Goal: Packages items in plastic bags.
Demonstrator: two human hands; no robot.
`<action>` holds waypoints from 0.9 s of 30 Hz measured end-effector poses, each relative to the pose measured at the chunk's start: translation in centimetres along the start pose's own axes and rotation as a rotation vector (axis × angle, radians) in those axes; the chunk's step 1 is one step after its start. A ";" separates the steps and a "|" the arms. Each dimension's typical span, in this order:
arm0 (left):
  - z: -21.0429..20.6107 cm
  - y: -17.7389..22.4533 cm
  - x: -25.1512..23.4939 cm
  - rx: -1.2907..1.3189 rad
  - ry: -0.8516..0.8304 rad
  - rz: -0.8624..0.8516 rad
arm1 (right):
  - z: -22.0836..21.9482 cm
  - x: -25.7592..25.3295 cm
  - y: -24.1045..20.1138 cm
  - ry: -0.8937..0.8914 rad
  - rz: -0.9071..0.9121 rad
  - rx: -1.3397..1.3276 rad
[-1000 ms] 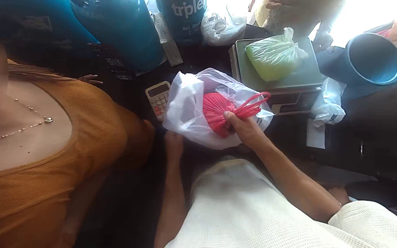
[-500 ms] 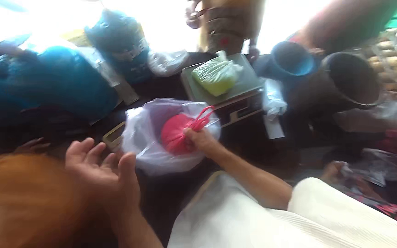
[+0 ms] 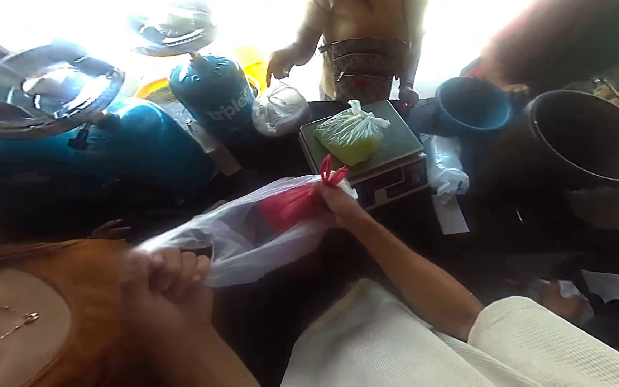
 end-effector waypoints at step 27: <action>-1.2 -3.0 5.1 -0.243 0.278 -0.118 | -10.7 -25.2 -12.4 0.158 0.699 1.015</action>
Point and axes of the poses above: each hand's wrist, its own x-axis away from the middle knuckle, its own z-axis out of the back of the hand, y = z × x, the point moved 5 cm from there along -x, towards the middle knuckle, and after that the axes turned 12 degrees about y, right-handed, at the moved point
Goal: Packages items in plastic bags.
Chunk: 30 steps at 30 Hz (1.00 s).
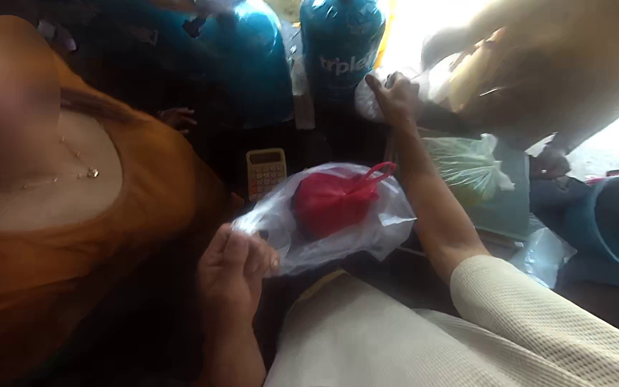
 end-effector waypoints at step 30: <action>-8.1 -16.8 1.0 -0.955 -0.155 -0.124 | 15.4 2.1 -5.4 0.092 0.223 -0.941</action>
Point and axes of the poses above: each hand's wrist, its own x-axis away from the middle knuckle, its own z-axis out of the back of the hand, y = z × x, the point moved 5 cm from there along -x, towards the middle knuckle, and after that the axes turned 12 degrees about y, right-handed, at the moved point
